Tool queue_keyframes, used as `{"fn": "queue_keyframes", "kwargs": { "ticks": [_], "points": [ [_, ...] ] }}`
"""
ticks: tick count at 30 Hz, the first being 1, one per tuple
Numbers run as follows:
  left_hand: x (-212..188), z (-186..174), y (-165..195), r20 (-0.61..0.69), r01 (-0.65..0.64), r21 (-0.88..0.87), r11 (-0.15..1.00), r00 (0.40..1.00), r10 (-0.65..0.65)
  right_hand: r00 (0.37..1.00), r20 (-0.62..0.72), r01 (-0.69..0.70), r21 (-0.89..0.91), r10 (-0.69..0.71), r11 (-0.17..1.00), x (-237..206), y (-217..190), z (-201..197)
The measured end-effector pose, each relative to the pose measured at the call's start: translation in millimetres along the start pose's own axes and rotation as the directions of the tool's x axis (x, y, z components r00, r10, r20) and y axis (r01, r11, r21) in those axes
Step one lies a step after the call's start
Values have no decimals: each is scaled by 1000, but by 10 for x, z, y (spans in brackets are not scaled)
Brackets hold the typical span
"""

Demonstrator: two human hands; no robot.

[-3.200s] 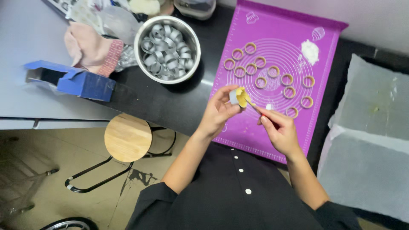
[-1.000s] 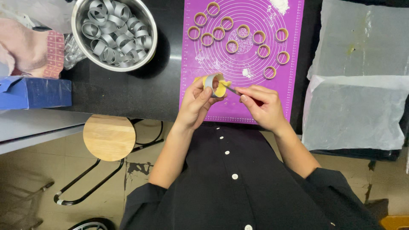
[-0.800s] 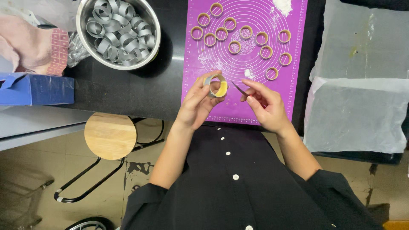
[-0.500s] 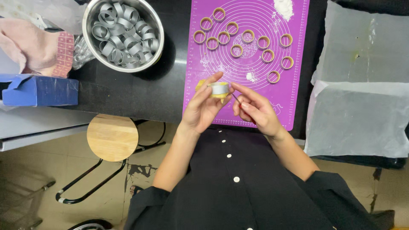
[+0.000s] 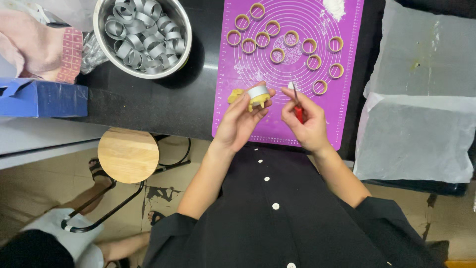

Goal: The person fills small metal ring molds with a yellow paste using a small red spatula. They press the paste into the rings, scrape off excess, and place the filled rings on a purple mat.

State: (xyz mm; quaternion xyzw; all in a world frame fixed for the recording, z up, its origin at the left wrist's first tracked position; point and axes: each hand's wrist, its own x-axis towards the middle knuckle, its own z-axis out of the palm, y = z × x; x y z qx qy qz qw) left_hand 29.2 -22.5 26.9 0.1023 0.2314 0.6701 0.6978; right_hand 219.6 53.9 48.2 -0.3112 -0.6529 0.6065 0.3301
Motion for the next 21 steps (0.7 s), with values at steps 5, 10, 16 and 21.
{"fn": "queue_keyframes", "kwargs": {
  "ticks": [5,10,16,21],
  "points": [
    [45,-63,-211,-42,32,195,980,999,-25,972,-95,141,-491,-214,860,156,-103,103],
    [17,-98,-294,-86,64,335,940,996,-37,984,-112,57,-535,-137,843,237,-8,116],
    [-98,102,-175,43,-170,747,642,977,209,964,-192,-212,-131,185,968,265,283,68],
    [-77,49,-170,133,-284,822,494,939,318,974,-115,-210,-153,194,966,258,141,99]
  ]
}}
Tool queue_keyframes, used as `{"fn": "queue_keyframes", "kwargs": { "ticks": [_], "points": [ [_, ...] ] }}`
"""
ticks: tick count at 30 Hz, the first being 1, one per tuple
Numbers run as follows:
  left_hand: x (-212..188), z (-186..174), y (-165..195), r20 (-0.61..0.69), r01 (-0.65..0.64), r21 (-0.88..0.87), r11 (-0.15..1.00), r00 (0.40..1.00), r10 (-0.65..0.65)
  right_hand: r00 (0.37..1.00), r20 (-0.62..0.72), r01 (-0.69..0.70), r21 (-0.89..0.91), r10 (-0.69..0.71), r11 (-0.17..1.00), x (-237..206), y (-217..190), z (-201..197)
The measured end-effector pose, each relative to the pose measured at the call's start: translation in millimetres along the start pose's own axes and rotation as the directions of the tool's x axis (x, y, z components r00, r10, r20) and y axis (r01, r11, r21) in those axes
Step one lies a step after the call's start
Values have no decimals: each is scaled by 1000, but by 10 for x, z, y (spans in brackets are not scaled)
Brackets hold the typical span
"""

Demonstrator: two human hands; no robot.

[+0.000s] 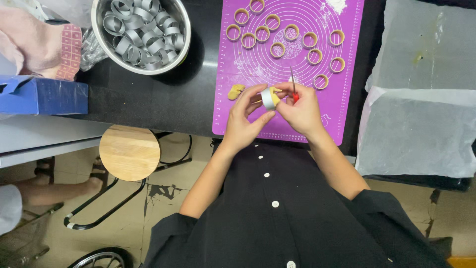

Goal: The person fills small metal ring molds with a yellow paste using a small red spatula. They press the paste into the rings, scrape off excess, and place the filled rings on a purple mat.

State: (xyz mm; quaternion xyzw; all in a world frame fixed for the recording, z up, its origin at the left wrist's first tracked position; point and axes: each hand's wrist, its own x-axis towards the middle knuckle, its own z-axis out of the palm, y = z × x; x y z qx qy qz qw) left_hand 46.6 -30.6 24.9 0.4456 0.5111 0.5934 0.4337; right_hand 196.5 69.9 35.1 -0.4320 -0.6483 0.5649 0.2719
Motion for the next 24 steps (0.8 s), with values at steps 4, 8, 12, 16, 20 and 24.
{"fn": "queue_keyframes", "kwargs": {
  "ticks": [4,8,12,16,20,24],
  "points": [
    [-43,-115,-179,111,170,-302,938,984,-142,972,113,219,-126,-206,967,-35,-295,-155],
    [-13,-242,-257,274,327,-355,876,932,-237,833,277,533,-168,-479,830,-52,-431,-206],
    [-42,-222,-229,278,401,-365,840,908,-312,873,300,456,-221,-384,862,-17,-383,-227],
    [-16,-190,-184,274,409,-377,831,906,-323,923,253,340,-173,-292,924,25,-281,-202],
    [8,-162,-111,153,350,-461,815,936,-316,968,205,151,-20,-144,988,37,-224,-249],
    [23,-128,-32,-64,88,-460,883,989,-132,970,226,41,222,-92,974,-49,-189,-325]
  ]
}}
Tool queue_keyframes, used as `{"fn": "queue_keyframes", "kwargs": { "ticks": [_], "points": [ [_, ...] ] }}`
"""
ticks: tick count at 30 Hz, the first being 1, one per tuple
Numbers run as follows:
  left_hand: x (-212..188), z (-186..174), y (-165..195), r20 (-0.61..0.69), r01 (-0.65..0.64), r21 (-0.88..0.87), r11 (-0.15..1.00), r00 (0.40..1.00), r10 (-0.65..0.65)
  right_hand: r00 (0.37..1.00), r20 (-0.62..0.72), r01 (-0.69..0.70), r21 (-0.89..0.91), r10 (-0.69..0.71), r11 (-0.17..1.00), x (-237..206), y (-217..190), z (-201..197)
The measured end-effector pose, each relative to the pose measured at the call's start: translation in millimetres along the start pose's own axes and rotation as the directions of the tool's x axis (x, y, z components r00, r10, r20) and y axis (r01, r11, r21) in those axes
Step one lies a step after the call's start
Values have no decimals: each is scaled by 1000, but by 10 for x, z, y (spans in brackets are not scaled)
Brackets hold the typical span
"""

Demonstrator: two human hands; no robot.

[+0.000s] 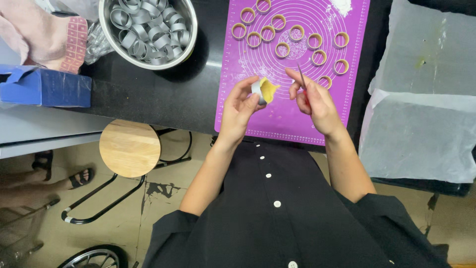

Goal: The person fills small metal ring molds with a yellow paste using a small red spatula. They press the paste into the rings, scrape off excess, and place the filled rings on a purple mat.

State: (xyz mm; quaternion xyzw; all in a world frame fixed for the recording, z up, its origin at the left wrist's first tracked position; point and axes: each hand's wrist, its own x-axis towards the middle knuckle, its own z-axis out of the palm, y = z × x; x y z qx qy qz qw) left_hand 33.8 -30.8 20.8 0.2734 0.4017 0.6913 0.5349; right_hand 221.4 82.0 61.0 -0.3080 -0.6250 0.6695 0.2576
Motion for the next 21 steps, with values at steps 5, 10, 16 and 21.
{"fn": "queue_keyframes", "kwargs": {
  "ticks": [5,10,16,21],
  "points": [
    [-60,17,66,34,-172,-52,984,984,174,997,8,76,-206,-76,976,-237,54,162],
    [-90,38,97,68,-298,60,953,953,294,984,97,172,-314,-149,934,-300,-12,217],
    [-130,57,140,69,-265,30,964,962,263,986,94,160,-348,-136,924,-261,-57,220],
    [-136,54,201,81,-233,51,971,970,228,984,113,170,-346,-139,923,-278,-49,195]
  ]
}}
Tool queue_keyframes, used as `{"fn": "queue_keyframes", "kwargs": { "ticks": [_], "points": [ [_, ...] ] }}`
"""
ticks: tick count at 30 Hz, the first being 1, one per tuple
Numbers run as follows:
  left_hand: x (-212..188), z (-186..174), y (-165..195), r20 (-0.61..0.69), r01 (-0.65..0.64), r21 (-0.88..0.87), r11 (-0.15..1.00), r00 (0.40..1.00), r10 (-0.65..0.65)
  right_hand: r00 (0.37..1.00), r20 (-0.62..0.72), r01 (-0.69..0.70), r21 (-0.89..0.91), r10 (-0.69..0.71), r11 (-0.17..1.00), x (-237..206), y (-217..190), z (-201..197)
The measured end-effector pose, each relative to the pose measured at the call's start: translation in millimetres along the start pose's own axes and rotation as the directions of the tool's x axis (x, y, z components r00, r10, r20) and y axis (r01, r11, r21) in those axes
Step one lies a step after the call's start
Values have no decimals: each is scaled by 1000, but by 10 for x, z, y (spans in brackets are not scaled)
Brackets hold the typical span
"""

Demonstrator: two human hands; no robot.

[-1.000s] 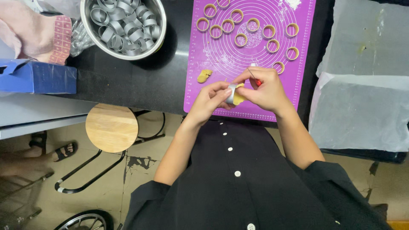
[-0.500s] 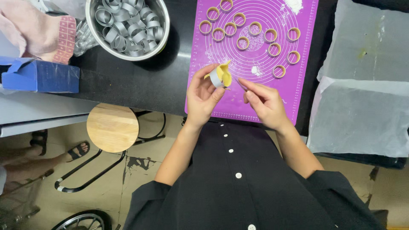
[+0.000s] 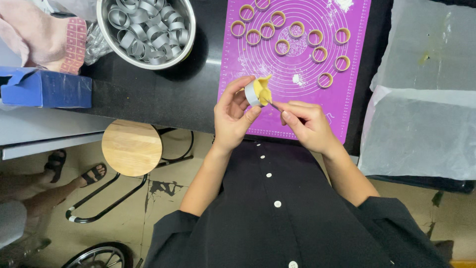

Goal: The person fills small metal ring molds with a yellow paste using a small red spatula. They press the paste into the rings, scrape off excess, and place the filled rings on a purple mat.

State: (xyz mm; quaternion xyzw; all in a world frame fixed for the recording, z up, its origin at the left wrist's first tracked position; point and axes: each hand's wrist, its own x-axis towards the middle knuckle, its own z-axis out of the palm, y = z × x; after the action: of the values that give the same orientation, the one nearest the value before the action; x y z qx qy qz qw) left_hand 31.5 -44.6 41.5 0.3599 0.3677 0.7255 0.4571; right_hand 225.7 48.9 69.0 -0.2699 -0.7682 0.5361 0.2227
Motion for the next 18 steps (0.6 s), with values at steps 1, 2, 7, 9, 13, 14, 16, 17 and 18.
{"fn": "queue_keyframes", "kwargs": {
  "ticks": [1,2,7,9,13,14,16,17,18],
  "points": [
    [-1,4,10,0,20,-31,999,1000,-20,1000,9,11,-7,-11,1000,-8,2,-1],
    [-5,3,21,-1,39,-62,997,999,-39,1000,1,-21,-18,21,1000,-6,9,-6],
    [-14,2,44,-26,92,-66,994,995,-94,999,-6,-37,-4,37,999,-16,37,-18],
    [-23,7,42,-55,98,-43,994,993,-101,1000,12,-19,42,19,999,-22,49,-8],
    [-28,5,55,-66,114,3,993,991,-114,995,-4,-98,53,98,994,-13,75,-15],
    [-22,9,55,-75,120,-7,993,990,-120,997,0,-79,60,79,995,-12,79,-15],
    [-12,25,62,-67,124,-36,992,990,-126,999,6,-45,74,45,996,-17,86,-17],
    [-1,33,65,-48,122,-55,991,991,-124,999,3,-43,75,43,996,-20,89,-16],
    [4,41,69,-31,120,-74,990,992,-123,999,1,-42,76,42,996,-20,95,-7]
  ]
}}
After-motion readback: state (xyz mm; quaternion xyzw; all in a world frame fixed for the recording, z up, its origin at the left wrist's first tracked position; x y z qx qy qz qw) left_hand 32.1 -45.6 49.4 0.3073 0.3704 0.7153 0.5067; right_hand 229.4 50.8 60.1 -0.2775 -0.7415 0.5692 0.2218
